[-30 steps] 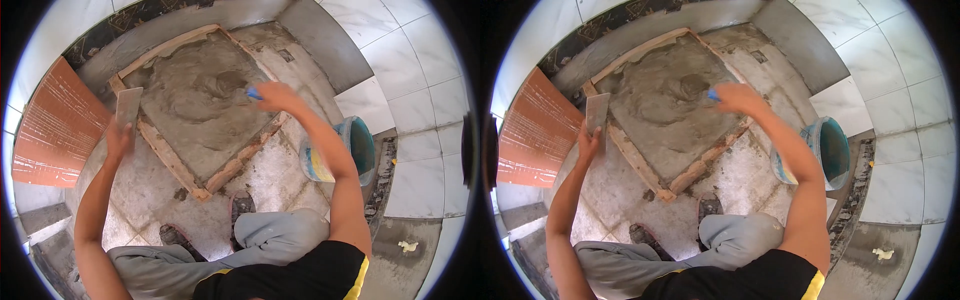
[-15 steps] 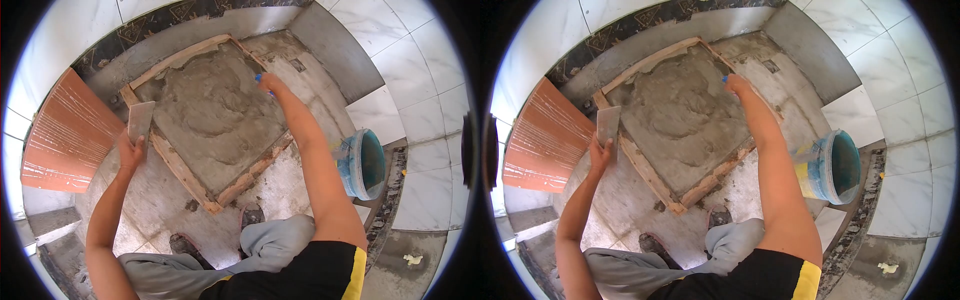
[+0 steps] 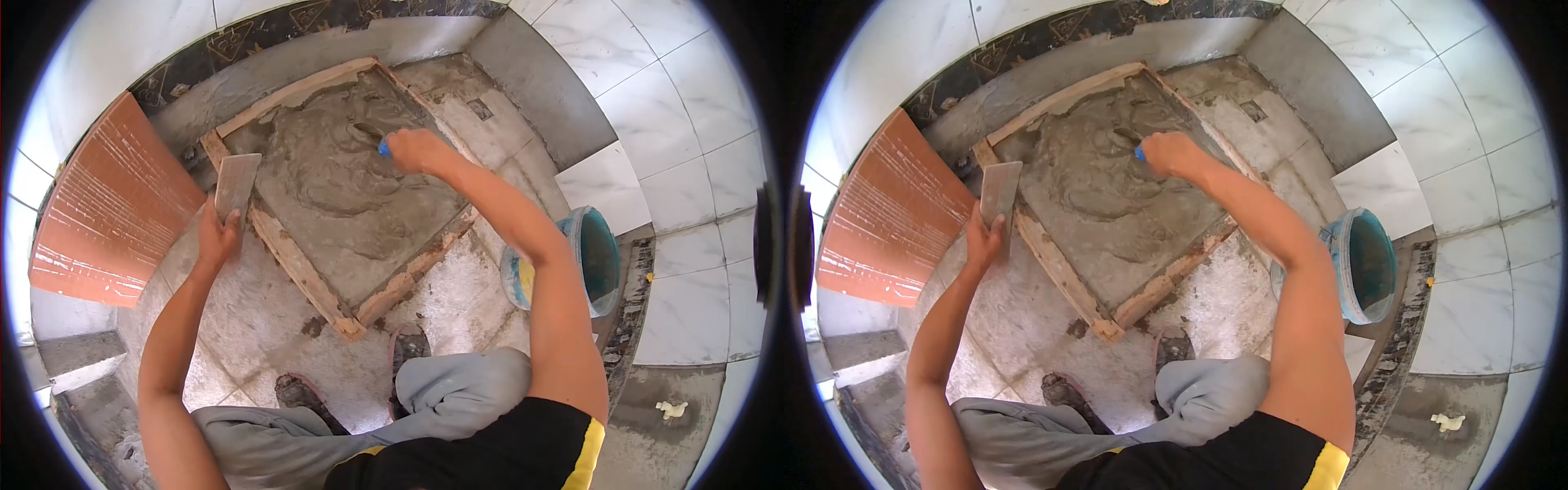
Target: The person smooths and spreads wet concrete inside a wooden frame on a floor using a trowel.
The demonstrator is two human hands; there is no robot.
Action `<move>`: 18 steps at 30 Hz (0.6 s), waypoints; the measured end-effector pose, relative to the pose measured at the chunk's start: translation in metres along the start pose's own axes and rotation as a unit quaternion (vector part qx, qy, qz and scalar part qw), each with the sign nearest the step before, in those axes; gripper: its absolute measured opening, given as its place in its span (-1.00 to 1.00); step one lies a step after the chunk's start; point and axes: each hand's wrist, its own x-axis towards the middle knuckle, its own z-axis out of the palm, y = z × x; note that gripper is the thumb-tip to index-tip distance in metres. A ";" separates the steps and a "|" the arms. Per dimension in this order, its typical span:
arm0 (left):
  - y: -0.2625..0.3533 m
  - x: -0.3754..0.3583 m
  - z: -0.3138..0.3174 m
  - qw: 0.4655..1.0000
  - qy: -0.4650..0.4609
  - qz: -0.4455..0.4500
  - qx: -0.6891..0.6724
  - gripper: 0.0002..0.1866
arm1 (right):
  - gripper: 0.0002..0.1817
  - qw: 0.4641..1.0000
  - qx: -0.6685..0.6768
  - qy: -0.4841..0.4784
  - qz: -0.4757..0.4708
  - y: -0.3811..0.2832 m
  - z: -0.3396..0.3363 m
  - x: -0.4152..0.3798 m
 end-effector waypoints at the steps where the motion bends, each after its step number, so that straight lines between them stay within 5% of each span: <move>1: -0.001 0.000 0.000 1.000 0.000 -0.002 -0.002 -0.59 | -0.78 1.000 -0.001 -0.002 -0.001 0.000 -0.006 -0.013; 8: -0.014 -0.001 0.002 0.999 -0.007 -0.033 -0.004 -0.56 | -0.71 0.992 0.018 -0.034 0.119 0.074 -0.020 -0.090; 18: 0.003 0.004 0.000 0.999 0.003 0.006 0.034 -0.62 | -0.73 0.916 0.225 -0.099 0.318 0.127 0.074 -0.003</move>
